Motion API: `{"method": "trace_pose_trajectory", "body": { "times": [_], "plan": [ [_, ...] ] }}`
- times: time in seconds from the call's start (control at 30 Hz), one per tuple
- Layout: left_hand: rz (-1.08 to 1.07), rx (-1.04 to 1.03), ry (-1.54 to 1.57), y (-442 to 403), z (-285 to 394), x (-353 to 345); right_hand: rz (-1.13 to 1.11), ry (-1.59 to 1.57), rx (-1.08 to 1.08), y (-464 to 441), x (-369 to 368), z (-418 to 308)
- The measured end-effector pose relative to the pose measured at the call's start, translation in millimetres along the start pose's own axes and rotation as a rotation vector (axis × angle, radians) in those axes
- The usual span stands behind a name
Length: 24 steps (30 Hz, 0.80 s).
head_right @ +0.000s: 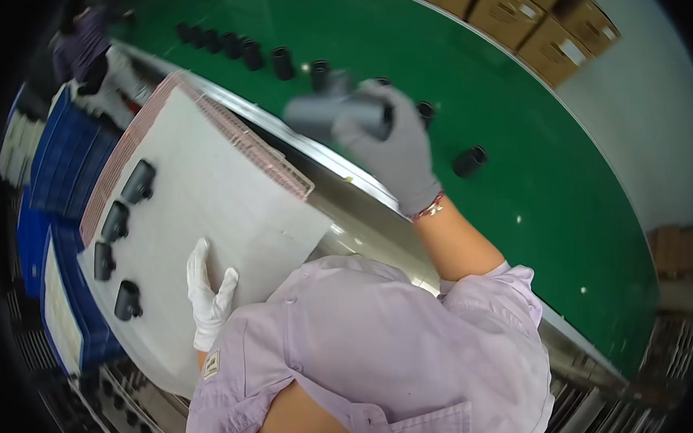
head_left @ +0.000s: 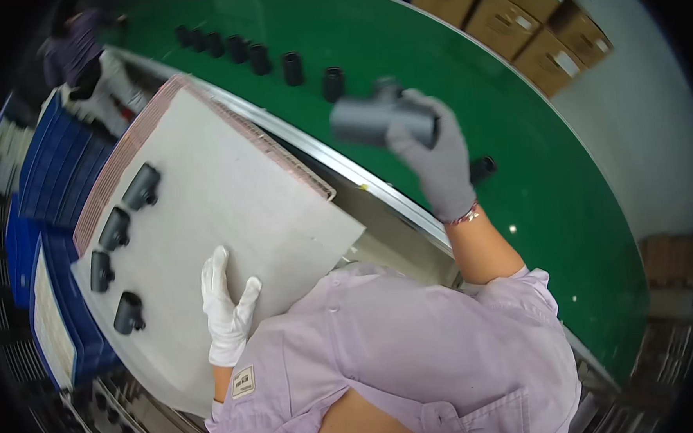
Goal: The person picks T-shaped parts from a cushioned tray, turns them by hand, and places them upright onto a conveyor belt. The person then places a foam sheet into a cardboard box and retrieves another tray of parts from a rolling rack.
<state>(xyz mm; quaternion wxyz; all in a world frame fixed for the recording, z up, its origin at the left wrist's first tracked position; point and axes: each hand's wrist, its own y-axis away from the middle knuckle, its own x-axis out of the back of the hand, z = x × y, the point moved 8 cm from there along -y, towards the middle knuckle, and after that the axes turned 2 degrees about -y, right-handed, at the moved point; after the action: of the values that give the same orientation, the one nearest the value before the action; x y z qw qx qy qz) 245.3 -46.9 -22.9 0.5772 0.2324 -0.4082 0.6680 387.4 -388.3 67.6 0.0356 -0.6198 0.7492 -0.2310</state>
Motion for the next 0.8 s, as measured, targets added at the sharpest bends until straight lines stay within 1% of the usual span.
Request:
{"method": "trace_pose_trajectory", "body": {
  "times": [0.03,0.1,0.13,0.17,0.2,0.23,0.27,0.33,0.43,0.47,0.53,0.57,0.6,0.63,0.67,0.7,0.77,0.8],
  "plan": [
    [-0.028,-0.036,0.023,1.2,-3.9,-8.1,0.199,0.04,-0.048,-7.1,49.5,22.5],
    [-0.108,-0.075,-0.117,6.1,-17.3,-29.5,0.512,0.44,-0.102,-4.0,139.2,52.7],
    [-0.116,-0.09,-0.106,6.6,-15.3,-32.9,0.54,0.712,-0.15,5.1,177.0,77.0],
    [-0.143,-0.105,-0.19,6.3,-12.7,-37.6,0.558,0.98,-0.202,14.3,209.3,103.9],
    [-0.168,-0.117,-0.276,5.3,-12.0,-42.7,0.523,1.062,-0.322,26.2,232.3,132.2],
    [-0.178,-0.12,-0.273,3.4,-10.3,-45.5,0.479,1.141,-0.446,39.4,248.7,155.4],
    [-0.198,-0.106,-0.324,2.3,-9.9,-49.0,0.477,1.146,-0.455,47.7,256.6,169.2],
    [-0.231,-0.09,-0.376,0.8,-3.6,-53.1,0.295,1.131,-0.745,68.6,267.7,215.0],
    [-0.272,-0.029,-0.462,-1.9,0.6,-56.5,0.269,1.139,-0.747,81.0,272.7,248.4],
    [-0.281,-0.013,-0.49,-2.5,2.6,-58.6,0.252,1.132,-0.743,78.3,271.3,247.3],
    [-0.285,0.004,-0.52,-1.5,4.0,-59.9,0.191,1.249,-0.844,68.7,264.2,233.0],
    [-0.276,0.02,-0.532,-0.5,2.1,-56.4,0.182,1.24,-0.796,63.7,261.0,225.8],
    [-0.297,0.031,-0.496,-0.9,5.5,-51.5,0.229,1.295,-0.631,55.2,249.5,209.2],
    [-0.309,0.058,-0.465,-2.0,8.6,-44.7,0.274,1.332,-0.54,43.6,231.7,186.6],
    [-0.297,0.048,-0.389,-4.7,10.5,-36.8,0.319,1.331,-0.385,32.6,216.3,174.7],
    [-0.282,0.03,-0.311,-6.1,9.9,-28.5,0.308,1.307,-0.31,19.4,190.5,154.7],
    [-0.197,0.009,-0.122,-2.9,2.4,-10.7,0.302,1.102,0.08,4.9,125.2,120.8],
    [-0.158,0.052,-0.155,-2.4,-15.0,5.2,0.189,0.903,0.185,-3.5,78.6,97.5]
  ]
}}
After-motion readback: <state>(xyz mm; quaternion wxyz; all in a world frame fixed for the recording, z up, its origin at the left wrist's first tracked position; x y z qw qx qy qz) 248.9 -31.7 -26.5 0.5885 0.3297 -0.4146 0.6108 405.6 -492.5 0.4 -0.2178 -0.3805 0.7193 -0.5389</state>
